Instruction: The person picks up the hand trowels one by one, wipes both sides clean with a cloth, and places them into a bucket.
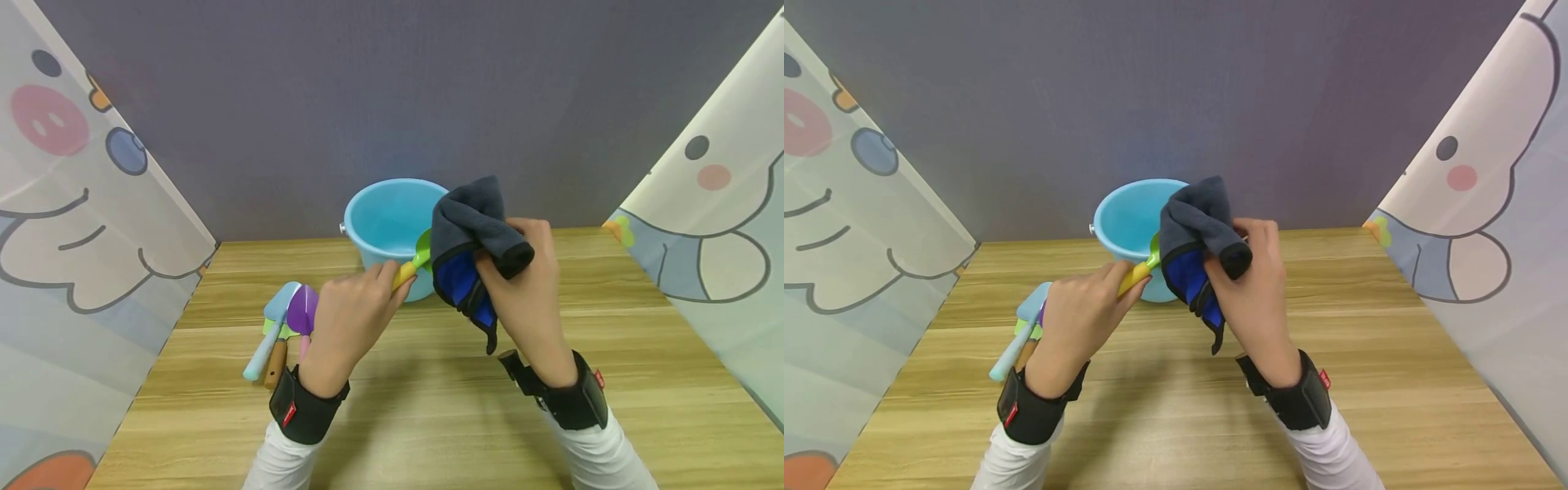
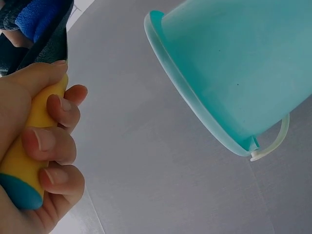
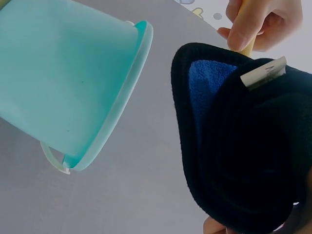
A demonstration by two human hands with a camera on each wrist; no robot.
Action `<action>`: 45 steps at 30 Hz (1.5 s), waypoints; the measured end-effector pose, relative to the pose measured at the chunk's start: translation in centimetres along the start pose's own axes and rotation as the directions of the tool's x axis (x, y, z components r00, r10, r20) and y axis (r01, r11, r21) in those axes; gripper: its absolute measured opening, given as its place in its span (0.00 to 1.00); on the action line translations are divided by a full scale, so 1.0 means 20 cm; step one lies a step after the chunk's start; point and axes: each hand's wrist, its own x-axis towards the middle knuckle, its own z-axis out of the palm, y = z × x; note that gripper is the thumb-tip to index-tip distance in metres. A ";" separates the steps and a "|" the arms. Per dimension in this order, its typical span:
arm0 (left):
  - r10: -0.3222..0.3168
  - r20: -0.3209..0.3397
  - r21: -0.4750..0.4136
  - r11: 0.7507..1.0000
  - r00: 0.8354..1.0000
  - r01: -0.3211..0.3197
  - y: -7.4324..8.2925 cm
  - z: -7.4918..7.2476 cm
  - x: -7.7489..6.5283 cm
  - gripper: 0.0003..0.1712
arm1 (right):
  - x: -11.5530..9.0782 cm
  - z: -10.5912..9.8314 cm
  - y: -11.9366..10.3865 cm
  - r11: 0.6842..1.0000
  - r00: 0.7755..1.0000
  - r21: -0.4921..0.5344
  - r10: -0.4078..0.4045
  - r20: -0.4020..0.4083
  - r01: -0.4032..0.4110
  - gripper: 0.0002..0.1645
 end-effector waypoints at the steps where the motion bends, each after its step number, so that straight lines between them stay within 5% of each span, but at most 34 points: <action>1: 0.000 -0.001 -0.001 1.000 1.000 0.000 0.00 0.00 0.00 0.21 | 0.00 0.00 0.00 1.000 1.000 -0.002 -0.005 -0.006 0.005 0.21; 29: -0.016 0.019 -0.021 1.000 1.000 0.017 -0.01 0.01 0.00 0.21 | 0.04 -0.06 0.01 0.999 0.998 -0.043 0.007 -0.068 -0.010 0.20; 45: -0.129 0.144 -0.031 0.990 0.981 0.135 -0.02 0.00 -0.01 0.24 | 0.07 -0.11 0.05 0.996 0.988 0.053 0.080 -0.135 -0.073 0.15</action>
